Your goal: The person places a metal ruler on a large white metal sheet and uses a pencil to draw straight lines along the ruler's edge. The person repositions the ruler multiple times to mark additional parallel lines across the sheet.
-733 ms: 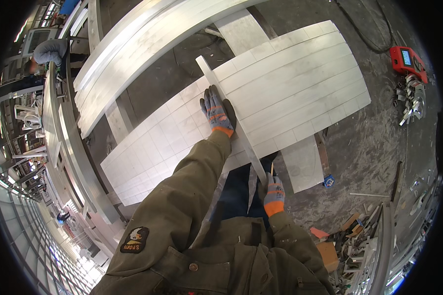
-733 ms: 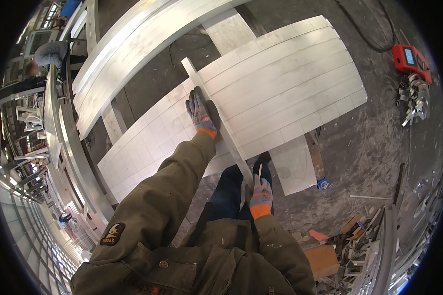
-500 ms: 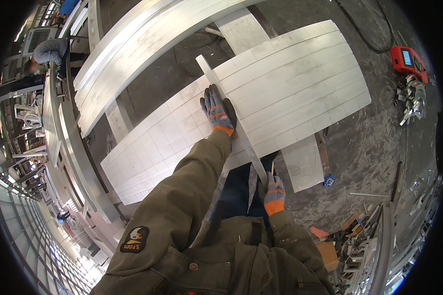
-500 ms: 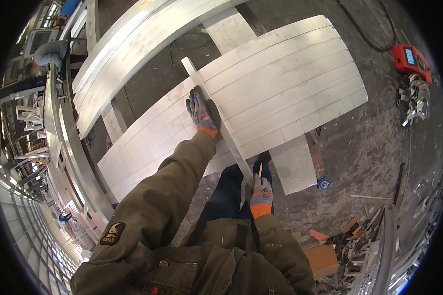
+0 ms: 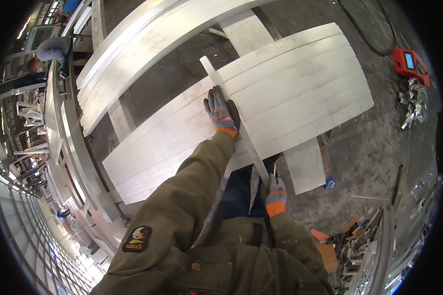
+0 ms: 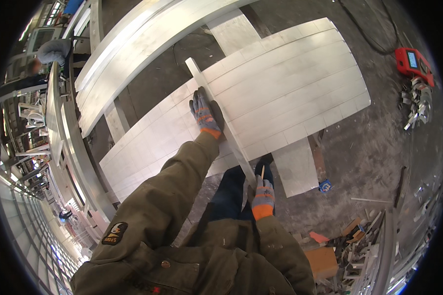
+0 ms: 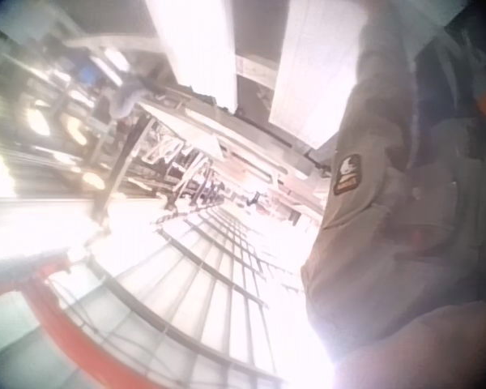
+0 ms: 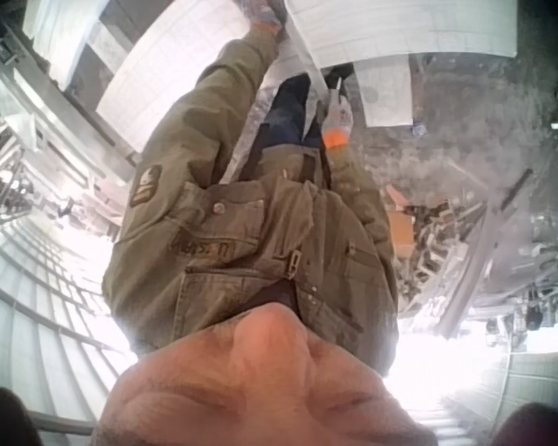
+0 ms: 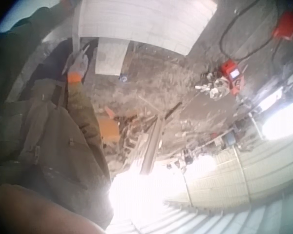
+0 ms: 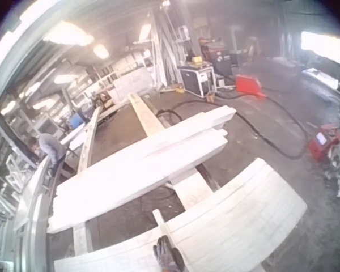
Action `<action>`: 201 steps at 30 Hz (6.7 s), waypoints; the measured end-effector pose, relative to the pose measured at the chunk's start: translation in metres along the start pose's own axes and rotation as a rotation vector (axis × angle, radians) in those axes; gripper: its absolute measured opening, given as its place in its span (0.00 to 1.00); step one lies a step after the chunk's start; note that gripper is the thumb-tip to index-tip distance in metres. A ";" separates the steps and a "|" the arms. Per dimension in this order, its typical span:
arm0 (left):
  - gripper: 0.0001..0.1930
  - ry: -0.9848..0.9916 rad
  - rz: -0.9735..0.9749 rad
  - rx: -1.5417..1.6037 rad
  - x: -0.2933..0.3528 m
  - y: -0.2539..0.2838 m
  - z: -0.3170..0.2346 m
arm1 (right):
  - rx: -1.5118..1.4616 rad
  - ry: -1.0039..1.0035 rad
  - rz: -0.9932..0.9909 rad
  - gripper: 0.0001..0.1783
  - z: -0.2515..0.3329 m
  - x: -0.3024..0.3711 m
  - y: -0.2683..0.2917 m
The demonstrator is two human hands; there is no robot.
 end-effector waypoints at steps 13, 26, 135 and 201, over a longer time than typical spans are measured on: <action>0.34 0.016 0.022 0.013 0.002 -0.001 0.001 | -0.002 0.031 -0.059 0.26 -0.008 -0.001 -0.009; 0.37 0.016 0.083 0.038 0.003 0.001 0.002 | 0.008 -0.048 0.070 0.33 -0.006 -0.004 -0.009; 0.35 0.058 0.171 0.037 0.001 0.017 -0.006 | 0.640 0.533 0.201 0.21 0.130 -0.139 0.077; 0.48 0.022 0.022 0.154 -0.022 -0.019 -0.051 | -0.025 0.223 -0.142 0.29 -0.020 -0.017 0.065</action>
Point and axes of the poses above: each hand's wrist, its own x-axis away from the middle knuckle, its own y-axis out of the back of the hand, z = x × y, the point moved 1 cm from there along -x, towards the middle knuckle, and after that the axes turned 8 degrees about -x, right-handed, at the moved point
